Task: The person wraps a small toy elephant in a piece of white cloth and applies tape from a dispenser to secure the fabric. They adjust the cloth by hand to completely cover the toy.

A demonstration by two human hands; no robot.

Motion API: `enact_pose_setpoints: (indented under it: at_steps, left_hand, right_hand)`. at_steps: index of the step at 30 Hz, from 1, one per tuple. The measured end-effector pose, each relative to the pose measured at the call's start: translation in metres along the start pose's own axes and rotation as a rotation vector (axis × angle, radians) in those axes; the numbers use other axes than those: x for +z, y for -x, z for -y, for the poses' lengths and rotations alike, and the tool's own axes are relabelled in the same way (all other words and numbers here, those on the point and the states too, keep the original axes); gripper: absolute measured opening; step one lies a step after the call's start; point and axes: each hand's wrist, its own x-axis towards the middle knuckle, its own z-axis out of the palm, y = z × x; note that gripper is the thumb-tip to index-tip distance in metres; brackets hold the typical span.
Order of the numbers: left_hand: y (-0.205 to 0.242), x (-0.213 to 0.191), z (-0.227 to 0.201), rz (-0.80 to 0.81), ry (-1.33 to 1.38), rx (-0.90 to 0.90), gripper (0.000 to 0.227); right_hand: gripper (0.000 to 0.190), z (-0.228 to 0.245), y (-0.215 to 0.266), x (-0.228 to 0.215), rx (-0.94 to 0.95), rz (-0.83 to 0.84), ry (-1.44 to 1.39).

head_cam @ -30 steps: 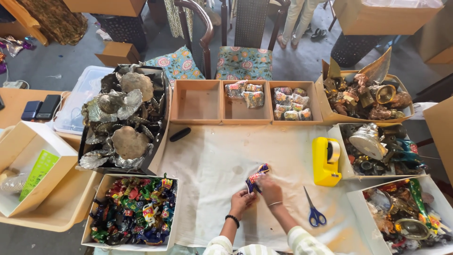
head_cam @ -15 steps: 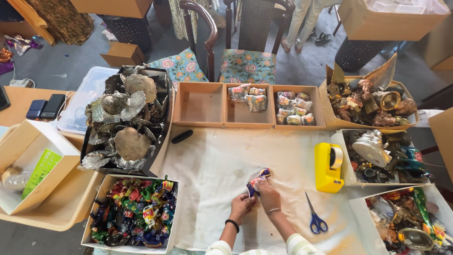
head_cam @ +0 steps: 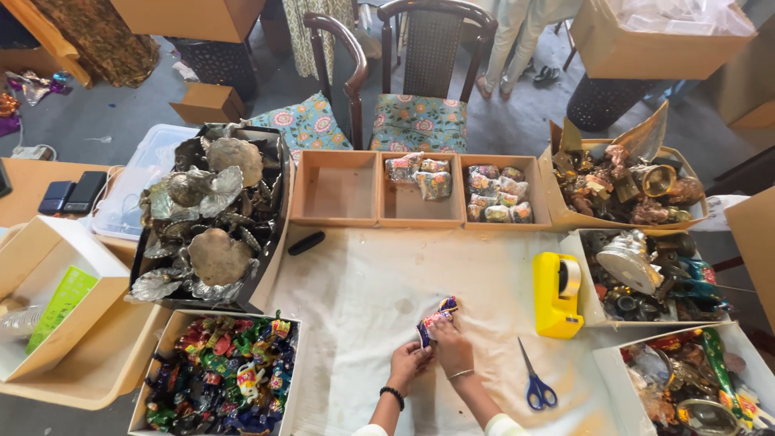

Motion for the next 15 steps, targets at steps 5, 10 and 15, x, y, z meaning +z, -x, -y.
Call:
enact_pose_setpoints:
  at_steps: [5,10,15]
  left_hand:
    - [0.001,0.000,0.000,-0.002,-0.035,0.024,0.023]
    - [-0.005,-0.002,0.002,-0.021,-0.034,-0.002,0.022]
    - [-0.013,-0.001,0.008,0.002,-0.012,-0.001,0.022]
  right_hand:
    - [0.027,-0.004,-0.013,-0.001,-0.162,-0.085,-0.045]
    - [0.027,-0.013,-0.015,-0.004,0.057,-0.102,0.007]
    - [0.027,-0.002,-0.005,0.007,-0.117,-0.042,0.004]
